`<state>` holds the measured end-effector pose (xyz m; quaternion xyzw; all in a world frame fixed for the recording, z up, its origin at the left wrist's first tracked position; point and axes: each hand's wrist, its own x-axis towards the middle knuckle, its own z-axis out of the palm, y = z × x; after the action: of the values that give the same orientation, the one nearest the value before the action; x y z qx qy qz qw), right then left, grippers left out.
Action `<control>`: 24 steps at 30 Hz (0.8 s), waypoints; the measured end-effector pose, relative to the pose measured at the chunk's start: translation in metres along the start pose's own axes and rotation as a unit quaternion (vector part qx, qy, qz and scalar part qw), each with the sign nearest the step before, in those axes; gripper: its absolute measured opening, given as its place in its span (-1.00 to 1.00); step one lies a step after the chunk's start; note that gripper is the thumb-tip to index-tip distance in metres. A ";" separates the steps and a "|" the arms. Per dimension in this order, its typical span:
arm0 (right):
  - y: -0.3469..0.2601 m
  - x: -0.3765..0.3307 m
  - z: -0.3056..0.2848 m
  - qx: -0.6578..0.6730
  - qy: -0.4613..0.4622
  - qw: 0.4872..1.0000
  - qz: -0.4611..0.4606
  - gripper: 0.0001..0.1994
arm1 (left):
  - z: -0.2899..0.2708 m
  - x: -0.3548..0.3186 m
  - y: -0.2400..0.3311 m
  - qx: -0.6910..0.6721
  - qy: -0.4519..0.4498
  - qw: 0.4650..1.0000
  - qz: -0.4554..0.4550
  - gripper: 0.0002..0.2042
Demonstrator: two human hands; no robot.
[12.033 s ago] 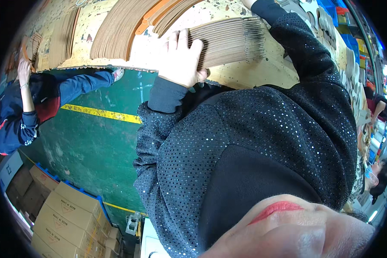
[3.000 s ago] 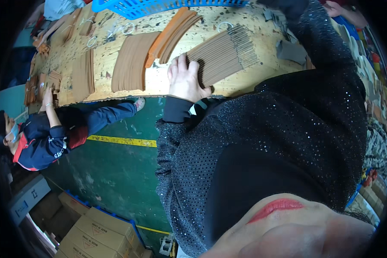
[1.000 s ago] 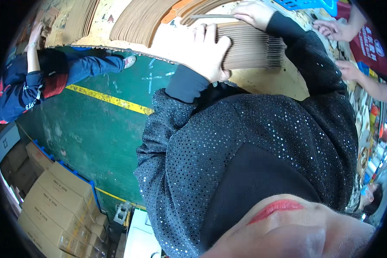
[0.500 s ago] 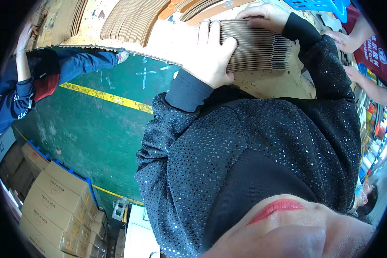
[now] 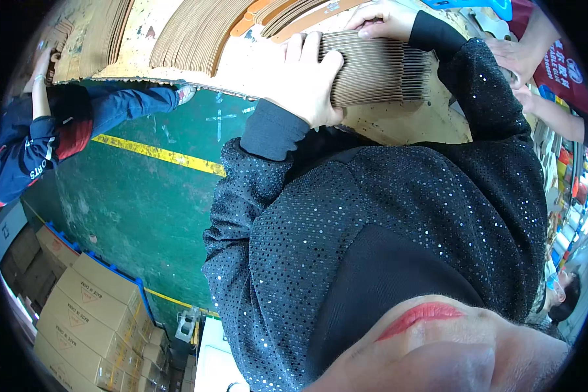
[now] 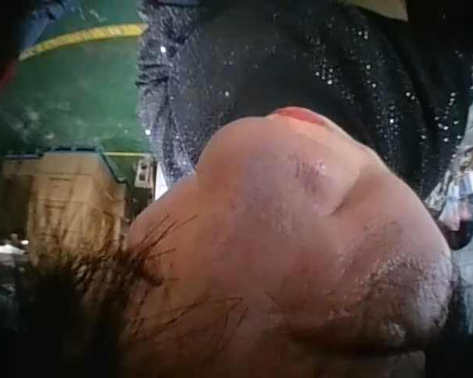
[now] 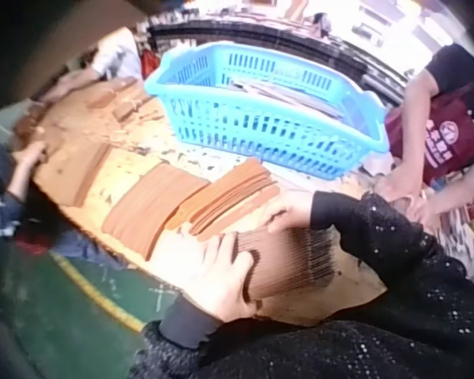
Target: The person aligns and arranges stacks of curved strips on the table by hand.
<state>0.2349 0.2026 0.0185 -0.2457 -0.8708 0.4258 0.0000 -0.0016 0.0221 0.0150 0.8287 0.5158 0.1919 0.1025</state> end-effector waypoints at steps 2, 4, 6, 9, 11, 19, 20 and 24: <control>0.001 -0.006 0.001 0.003 0.019 1.000 0.001 -0.75 | 0.003 -0.001 -0.003 0.018 0.033 0.999 0.019 -0.27; 0.007 -0.023 0.003 -0.078 0.171 0.970 0.156 -0.73 | 0.003 -0.001 -0.004 0.011 0.031 0.999 0.019 -0.29; 0.037 -0.043 0.000 -0.147 0.211 0.960 0.108 -0.72 | 0.007 0.001 -0.006 0.002 0.027 0.999 0.021 -0.31; 0.045 -0.052 -0.010 -0.292 0.252 0.914 0.125 -0.77 | 0.007 0.001 -0.007 0.033 0.014 0.999 0.022 -0.23; 0.031 -0.047 -0.016 -0.317 0.238 0.906 0.150 -0.77 | 0.008 -0.003 -0.006 0.038 0.021 0.999 0.021 -0.24; 0.000 0.041 0.003 -0.345 0.166 0.900 -0.209 -0.86 | 0.009 -0.001 -0.004 0.005 0.045 0.999 0.027 -0.26; -0.001 0.043 0.004 -0.383 0.138 0.893 -0.190 -0.88 | 0.009 -0.002 -0.003 0.000 0.047 0.999 0.024 -0.28; -0.006 0.045 -0.003 -0.412 0.061 0.896 -0.157 -0.92 | 0.009 -0.003 0.000 -0.011 0.055 0.998 0.004 -0.29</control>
<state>0.1937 0.2215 0.0154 -0.1090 -0.9938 0.0079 0.0193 0.0011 0.0203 0.0058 0.8180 0.5148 0.2430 0.0824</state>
